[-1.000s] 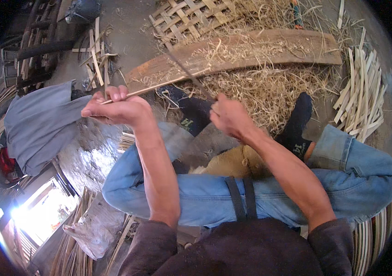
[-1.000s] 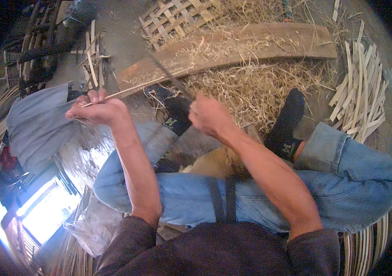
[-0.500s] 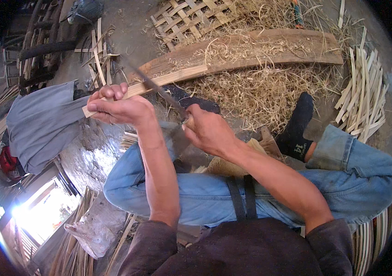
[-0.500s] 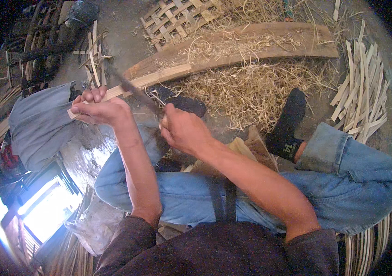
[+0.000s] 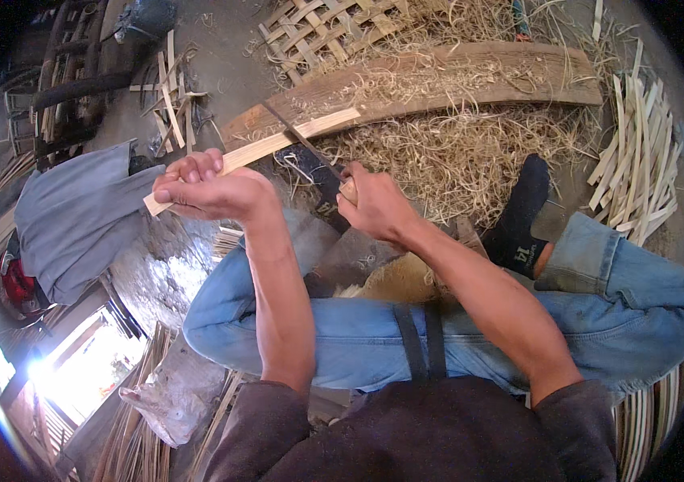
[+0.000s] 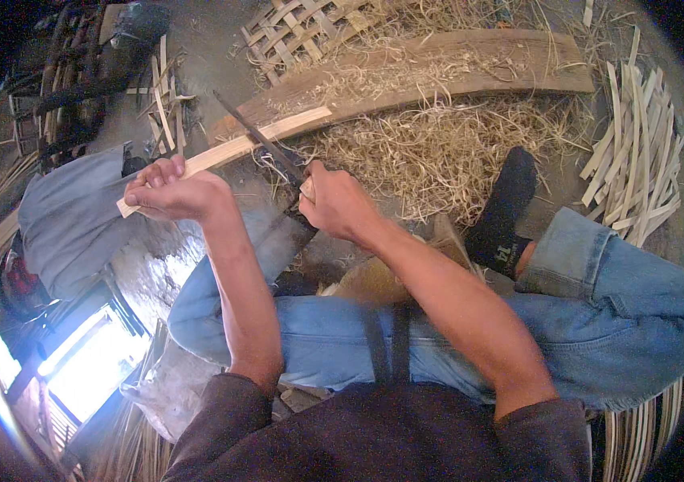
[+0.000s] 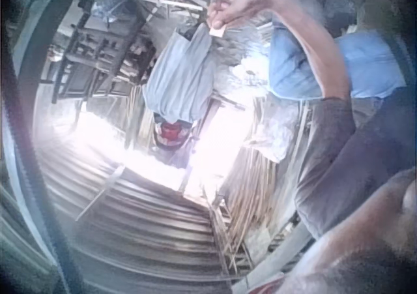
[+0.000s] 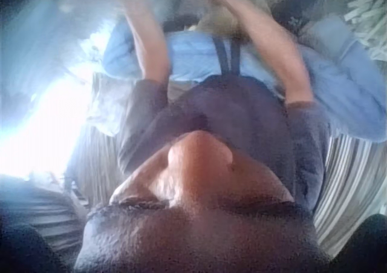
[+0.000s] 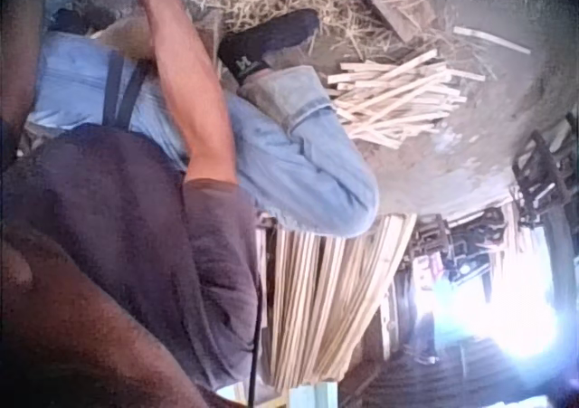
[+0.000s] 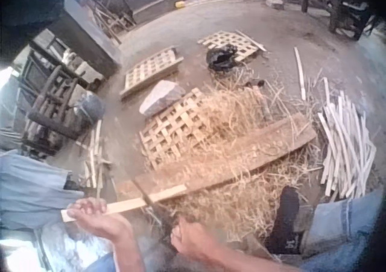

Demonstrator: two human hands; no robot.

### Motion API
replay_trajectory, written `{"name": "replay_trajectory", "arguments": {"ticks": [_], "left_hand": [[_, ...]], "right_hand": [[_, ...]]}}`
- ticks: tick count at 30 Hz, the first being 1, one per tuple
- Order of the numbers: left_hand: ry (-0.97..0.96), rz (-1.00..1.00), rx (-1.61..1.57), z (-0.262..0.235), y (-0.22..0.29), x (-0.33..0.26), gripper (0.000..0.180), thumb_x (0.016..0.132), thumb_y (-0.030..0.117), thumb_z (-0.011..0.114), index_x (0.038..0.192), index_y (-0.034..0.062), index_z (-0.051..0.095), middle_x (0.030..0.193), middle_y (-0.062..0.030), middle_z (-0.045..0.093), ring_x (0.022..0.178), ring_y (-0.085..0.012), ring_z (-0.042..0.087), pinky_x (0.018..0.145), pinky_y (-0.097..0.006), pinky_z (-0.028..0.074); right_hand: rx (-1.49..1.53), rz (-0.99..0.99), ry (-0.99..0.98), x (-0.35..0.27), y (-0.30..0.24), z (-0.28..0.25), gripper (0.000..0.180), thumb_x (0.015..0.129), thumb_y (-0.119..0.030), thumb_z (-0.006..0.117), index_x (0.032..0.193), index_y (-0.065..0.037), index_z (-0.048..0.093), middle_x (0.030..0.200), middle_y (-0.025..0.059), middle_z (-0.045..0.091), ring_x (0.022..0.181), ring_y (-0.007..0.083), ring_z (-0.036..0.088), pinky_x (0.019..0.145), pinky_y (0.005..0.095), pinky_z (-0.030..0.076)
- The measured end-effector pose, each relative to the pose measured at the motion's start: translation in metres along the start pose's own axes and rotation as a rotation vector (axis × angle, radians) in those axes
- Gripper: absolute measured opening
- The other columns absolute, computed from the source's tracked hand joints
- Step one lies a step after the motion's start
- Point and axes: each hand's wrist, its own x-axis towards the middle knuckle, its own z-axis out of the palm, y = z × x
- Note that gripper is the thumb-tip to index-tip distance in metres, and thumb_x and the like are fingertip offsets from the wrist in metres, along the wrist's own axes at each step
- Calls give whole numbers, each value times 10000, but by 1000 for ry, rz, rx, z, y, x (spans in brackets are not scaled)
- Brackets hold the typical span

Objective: The person sits cross-legged on the floor and uses a knife to shave thin strips from a wooden stick. The person repeatedly shaves the stick, producing wood shavings that accumulate on the floor.

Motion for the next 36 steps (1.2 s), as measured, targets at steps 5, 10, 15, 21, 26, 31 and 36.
{"name": "replay_trajectory", "arguments": {"ticks": [5, 10, 15, 21, 26, 31, 36], "left_hand": [[19, -11, 5, 0, 2, -3, 540, 957, 646, 377, 755, 152, 292, 676, 47, 273, 544, -48, 263, 482, -214, 242], [-17, 4, -4, 7, 7, -6, 545, 965, 633, 373, 742, 147, 269, 673, 46, 265, 541, -48, 257, 474, -215, 234], [-22, 3, 2, 8, 7, -9, 534, 956, 635, 397, 749, 162, 263, 671, 52, 267, 547, -45, 273, 473, -208, 237], [-2, 4, -31, 6, 6, -4, 527, 962, 633, 381, 762, 155, 285, 668, 47, 276, 548, -44, 280, 469, -209, 245], [33, 8, -80, -2, 13, 9, 494, 968, 611, 404, 787, 155, 346, 662, 48, 281, 525, -54, 262, 470, -215, 237], [112, -4, -276, -20, 29, 44, 543, 938, 697, 314, 870, 166, 402, 667, 48, 331, 542, -57, 297, 485, -206, 267], [134, -178, -259, -21, -2, 21, 584, 934, 721, 243, 890, 159, 401, 721, 31, 364, 608, -73, 341, 568, -224, 309]], "right_hand": [[-15, 1, 19, 1, 3, -4, 449, 817, -232, 621, 1089, 111, 521, 879, 323, 639, 852, 468, 641, 798, 501, 497], [-100, 113, -15, 6, 15, -15, 462, 808, -222, 612, 1067, 147, 508, 845, 329, 634, 835, 469, 641, 780, 498, 506], [-134, 83, -18, 9, 24, -19, 420, 802, -205, 601, 1030, 137, 516, 829, 318, 638, 826, 471, 639, 768, 497, 512], [-210, 58, 23, 5, 46, -15, 397, 787, -211, 597, 1008, 112, 531, 825, 303, 642, 816, 462, 637, 761, 495, 513], [-282, 87, 62, 12, 69, -41, 390, 802, -227, 596, 984, 112, 533, 815, 306, 642, 803, 479, 636, 757, 523, 512], [-239, 161, 123, 9, 75, -28, 417, 804, -249, 601, 1059, 73, 531, 834, 299, 645, 824, 459, 640, 765, 500, 509], [-133, 80, 93, -13, 37, -13, 405, 826, -241, 591, 1065, 74, 502, 805, 289, 642, 786, 460, 644, 725, 507, 512]]}}
